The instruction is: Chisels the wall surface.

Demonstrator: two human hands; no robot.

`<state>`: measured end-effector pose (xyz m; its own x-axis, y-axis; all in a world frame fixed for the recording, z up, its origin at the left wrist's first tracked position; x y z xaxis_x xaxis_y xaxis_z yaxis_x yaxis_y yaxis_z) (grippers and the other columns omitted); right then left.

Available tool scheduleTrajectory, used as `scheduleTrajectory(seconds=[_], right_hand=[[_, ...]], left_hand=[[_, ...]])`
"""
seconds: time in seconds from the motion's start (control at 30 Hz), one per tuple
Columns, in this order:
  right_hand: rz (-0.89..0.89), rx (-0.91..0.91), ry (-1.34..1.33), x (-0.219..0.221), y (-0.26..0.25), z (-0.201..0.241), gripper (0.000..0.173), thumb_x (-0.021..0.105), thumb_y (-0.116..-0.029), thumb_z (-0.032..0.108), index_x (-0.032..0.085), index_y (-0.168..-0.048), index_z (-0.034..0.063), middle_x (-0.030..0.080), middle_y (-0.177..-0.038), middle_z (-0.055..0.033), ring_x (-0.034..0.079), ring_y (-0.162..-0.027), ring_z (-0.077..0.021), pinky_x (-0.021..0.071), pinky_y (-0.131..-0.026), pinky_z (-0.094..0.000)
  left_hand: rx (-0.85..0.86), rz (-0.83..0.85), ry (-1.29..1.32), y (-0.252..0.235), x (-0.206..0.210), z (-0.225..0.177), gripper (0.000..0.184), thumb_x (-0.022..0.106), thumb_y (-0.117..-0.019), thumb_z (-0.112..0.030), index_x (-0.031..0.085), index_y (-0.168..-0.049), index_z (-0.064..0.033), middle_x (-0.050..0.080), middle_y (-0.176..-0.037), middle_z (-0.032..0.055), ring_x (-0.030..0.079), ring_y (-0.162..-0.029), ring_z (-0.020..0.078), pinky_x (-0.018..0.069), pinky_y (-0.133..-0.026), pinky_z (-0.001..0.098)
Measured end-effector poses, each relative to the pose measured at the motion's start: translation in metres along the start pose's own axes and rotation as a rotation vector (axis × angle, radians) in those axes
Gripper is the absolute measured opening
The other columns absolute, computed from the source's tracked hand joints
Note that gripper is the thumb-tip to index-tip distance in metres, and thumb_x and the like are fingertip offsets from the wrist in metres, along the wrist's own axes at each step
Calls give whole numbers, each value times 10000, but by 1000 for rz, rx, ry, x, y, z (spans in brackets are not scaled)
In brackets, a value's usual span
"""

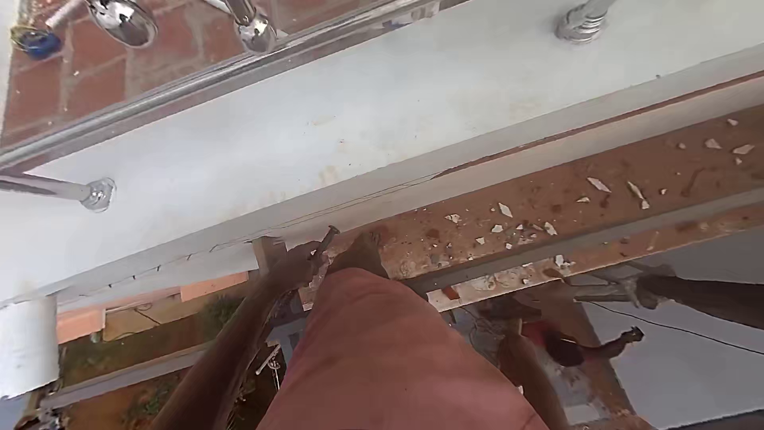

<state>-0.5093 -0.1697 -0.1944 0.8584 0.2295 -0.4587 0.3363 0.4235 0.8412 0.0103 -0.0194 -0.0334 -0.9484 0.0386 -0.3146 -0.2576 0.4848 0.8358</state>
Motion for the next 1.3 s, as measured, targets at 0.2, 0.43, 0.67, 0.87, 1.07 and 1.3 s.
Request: scheduleTrajectory(seconds=[0.2,0.43,0.67,0.87,1.07,1.3], right_hand=[[-2,157,-290,47,-11,-65,247,542,-1045,298,600,-1022,58,449,-589,-1,451,-439,-123,459,-433,-315],[-34,247,-541,111,76,-69,121,559,-1018,132,574,-1009,12,516,-599,-42,513,-450,-153,496,-441,-334],[33,-227,-663,101,118,-24,265,546,-977,74,541,-1217,-37,589,-651,-42,589,-495,-137,547,-483,-305],[102,-240,-591,108,85,-13,238,550,-1025,104,561,-1235,-8,550,-661,-73,545,-483,-172,511,-463,-341],[123,-281,-620,116,78,-30,235,548,-983,150,575,-1170,11,551,-611,-44,543,-449,-156,503,-440,-329],[0,-227,-709,127,102,-39,180,546,-957,153,580,-1084,31,552,-581,-26,548,-438,-138,497,-429,-304]], left_hand=[[361,117,-466,-48,17,-134,414,416,-1114,-402,574,-1378,-125,627,-870,122,611,-753,261,528,-751,491],[619,381,-690,-75,70,-250,283,474,-1104,-224,567,-1274,-17,607,-834,125,606,-686,231,538,-663,421],[923,260,-425,-83,80,-341,306,518,-1093,-229,600,-1332,-57,636,-880,52,609,-686,112,547,-662,299],[1161,204,-438,-77,84,-397,194,472,-1092,-174,489,-1219,-29,601,-834,1,679,-729,109,641,-773,369],[1246,329,-1009,-103,135,-406,164,503,-1074,-158,500,-1142,-9,649,-833,28,647,-713,59,560,-695,243],[1144,540,-1155,-143,163,-400,150,489,-1080,-97,479,-1163,27,575,-836,58,608,-697,81,542,-684,250]])
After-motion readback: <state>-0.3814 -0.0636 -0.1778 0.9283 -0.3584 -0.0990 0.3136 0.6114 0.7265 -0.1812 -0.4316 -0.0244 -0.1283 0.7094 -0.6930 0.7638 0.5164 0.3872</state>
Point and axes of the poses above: each hand's wrist, its own y-axis away from the middle knuckle, its own x-axis out of the palm, z = x × y, the point moved 4 cm from there along -y, towards the middle knuckle
